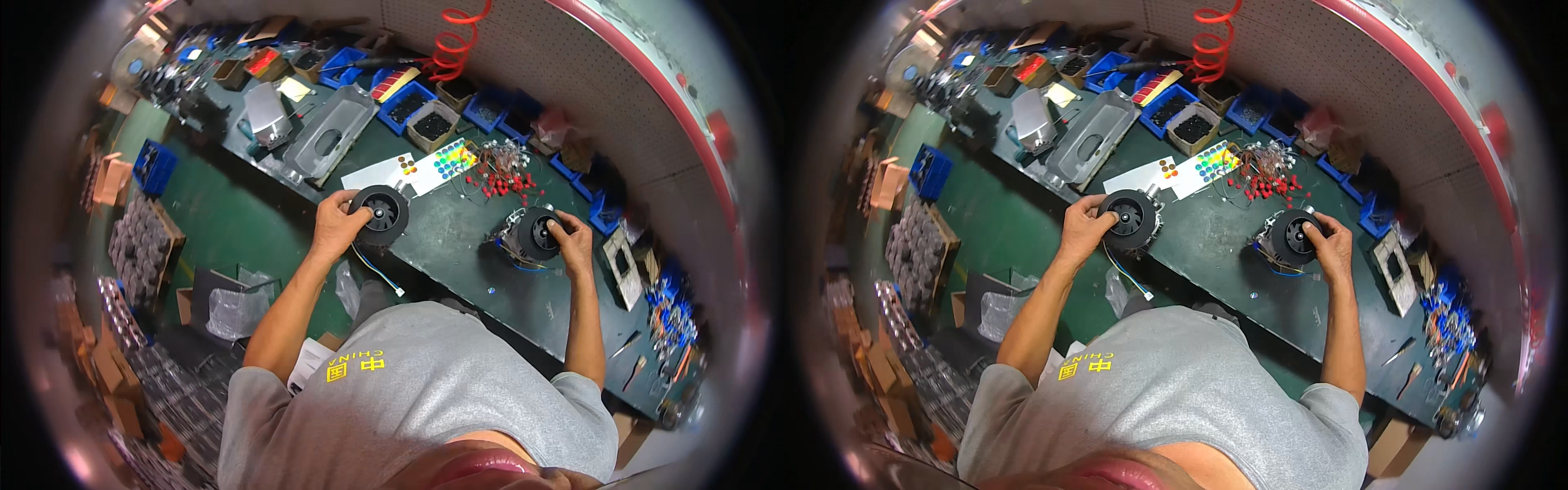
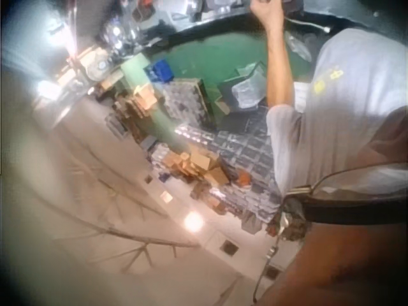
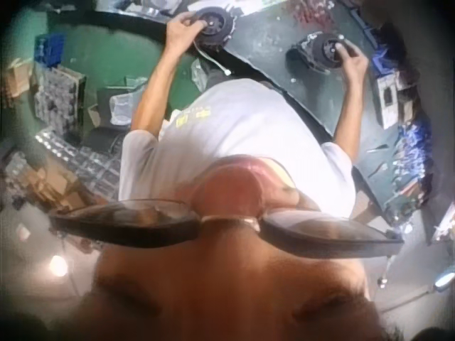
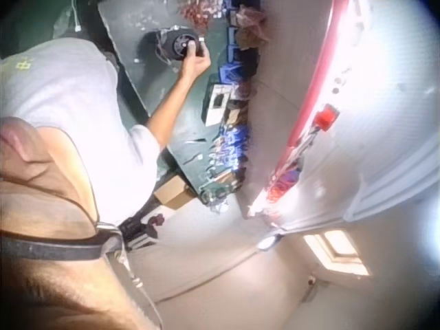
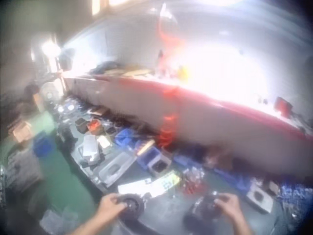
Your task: The person assembles an electronic device on a workbench, attaching a fan to a heatsink, connecting wires, and securing components with screws. They handle small parts, use a power drill, and organize items on the table.
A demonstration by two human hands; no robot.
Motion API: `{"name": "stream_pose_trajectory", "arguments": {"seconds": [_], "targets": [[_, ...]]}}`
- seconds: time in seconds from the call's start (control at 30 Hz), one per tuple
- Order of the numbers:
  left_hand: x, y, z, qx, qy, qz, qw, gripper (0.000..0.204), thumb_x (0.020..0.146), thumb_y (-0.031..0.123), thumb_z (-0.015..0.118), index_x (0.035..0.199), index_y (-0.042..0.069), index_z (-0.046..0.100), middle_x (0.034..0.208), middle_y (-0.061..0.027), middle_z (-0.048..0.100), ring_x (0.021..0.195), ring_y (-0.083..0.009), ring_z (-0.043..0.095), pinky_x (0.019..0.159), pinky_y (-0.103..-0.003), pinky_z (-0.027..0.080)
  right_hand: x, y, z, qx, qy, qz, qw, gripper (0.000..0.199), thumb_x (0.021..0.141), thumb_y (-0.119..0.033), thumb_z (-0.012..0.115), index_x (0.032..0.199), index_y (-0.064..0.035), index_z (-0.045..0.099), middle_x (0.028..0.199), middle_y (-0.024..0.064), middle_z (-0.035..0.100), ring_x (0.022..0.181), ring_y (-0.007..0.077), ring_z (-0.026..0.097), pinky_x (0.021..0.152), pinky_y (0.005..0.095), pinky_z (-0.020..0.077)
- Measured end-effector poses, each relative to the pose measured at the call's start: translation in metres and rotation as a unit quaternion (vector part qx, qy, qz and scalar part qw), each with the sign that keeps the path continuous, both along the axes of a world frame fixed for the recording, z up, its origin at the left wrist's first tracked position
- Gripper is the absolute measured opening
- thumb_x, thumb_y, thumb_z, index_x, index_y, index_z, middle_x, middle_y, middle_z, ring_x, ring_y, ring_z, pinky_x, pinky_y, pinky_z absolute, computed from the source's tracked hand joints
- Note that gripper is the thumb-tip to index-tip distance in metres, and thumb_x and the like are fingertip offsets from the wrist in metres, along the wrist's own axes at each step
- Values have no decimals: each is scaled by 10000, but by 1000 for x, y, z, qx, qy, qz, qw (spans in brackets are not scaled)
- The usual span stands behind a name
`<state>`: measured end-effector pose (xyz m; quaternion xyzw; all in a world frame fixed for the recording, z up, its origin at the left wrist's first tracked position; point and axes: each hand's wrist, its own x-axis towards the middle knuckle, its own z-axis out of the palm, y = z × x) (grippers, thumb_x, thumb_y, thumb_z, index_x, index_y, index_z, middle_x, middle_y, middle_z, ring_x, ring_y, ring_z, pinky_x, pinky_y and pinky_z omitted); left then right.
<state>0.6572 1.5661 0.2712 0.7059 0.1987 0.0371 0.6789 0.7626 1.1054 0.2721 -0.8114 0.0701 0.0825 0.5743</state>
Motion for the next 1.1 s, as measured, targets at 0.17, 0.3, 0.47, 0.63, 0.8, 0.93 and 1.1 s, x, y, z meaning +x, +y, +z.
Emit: {"name": "stream_pose_trajectory", "arguments": {"seconds": [0.17, 0.3, 0.47, 0.63, 0.8, 0.93, 1.1], "targets": [[41, 26, -17, -54, -14, -70, 996, 415, 791, 46, 730, 1152, -137, 636, 908, -174, 745, 752, -152, 718, 665, -283, 583, -10, 23, -3, -40, -33, -85, 995, 431, 888, -125, 763, 1258, 69, 662, 1126, 131, 733, 1012, 171, 689, 909, 291, 531], [68, 46, -40, -12, 0, -142, 990, 429, 794, 71, 729, 1167, -118, 631, 895, -171, 745, 765, -161, 724, 682, -280, 585, -16, 17, -18, -101, -54, -128, 985, 483, 915, -177, 745, 1312, 69, 623, 1203, 162, 706, 1094, 207, 667, 973, 316, 506], [87, 62, -45, 25, -12, -180, 983, 484, 749, 161, 759, 1146, -95, 656, 836, -158, 738, 719, -158, 710, 645, -289, 557, -24, -12, -45, -136, -84, -188, 969, 483, 946, -179, 708, 1336, 85, 599, 1256, 191, 682, 1144, 234, 651, 1002, 326, 495], [92, 72, -37, -19, 28, -235, 971, 446, 782, 101, 739, 1166, -99, 632, 898, -163, 741, 751, -163, 717, 659, -287, 572, -28, -8, -41, -158, -79, -173, 969, 474, 954, -201, 697, 1342, 58, 613, 1235, 158, 698, 1116, 217, 661, 989, 321, 496], [99, 78, -24, -28, 51, -255, 965, 422, 818, 24, 686, 1210, -108, 601, 974, -165, 735, 821, -175, 724, 704, -284, 596, -28, -4, -30, -211, -61, -185, 958, 466, 932, -250, 715, 1314, 10, 650, 1184, 167, 719, 1072, 239, 681, 952, 334, 506], [101, 81, -26, -16, 53, -252, 966, 423, 834, 41, 671, 1227, -98, 594, 965, -141, 728, 817, -170, 717, 721, -282, 594, -39, 36, -4, -427, -244, -269, 828, 374, 922, -241, 715, 1218, -12, 706, 1125, 230, 718, 1008, 394, 681, 938, 421, 519], [103, 79, -26, -28, 94, -236, 967, 431, 863, 92, 660, 1248, -86, 583, 977, -131, 723, 837, -163, 715, 704, -283, 597, -76, 143, -19, -106, -295, -308, 898, 167, 979, -135, 656, 911, 16, 682, 841, 71, 712, 756, 131, 636, 709, 292, 522]]}}
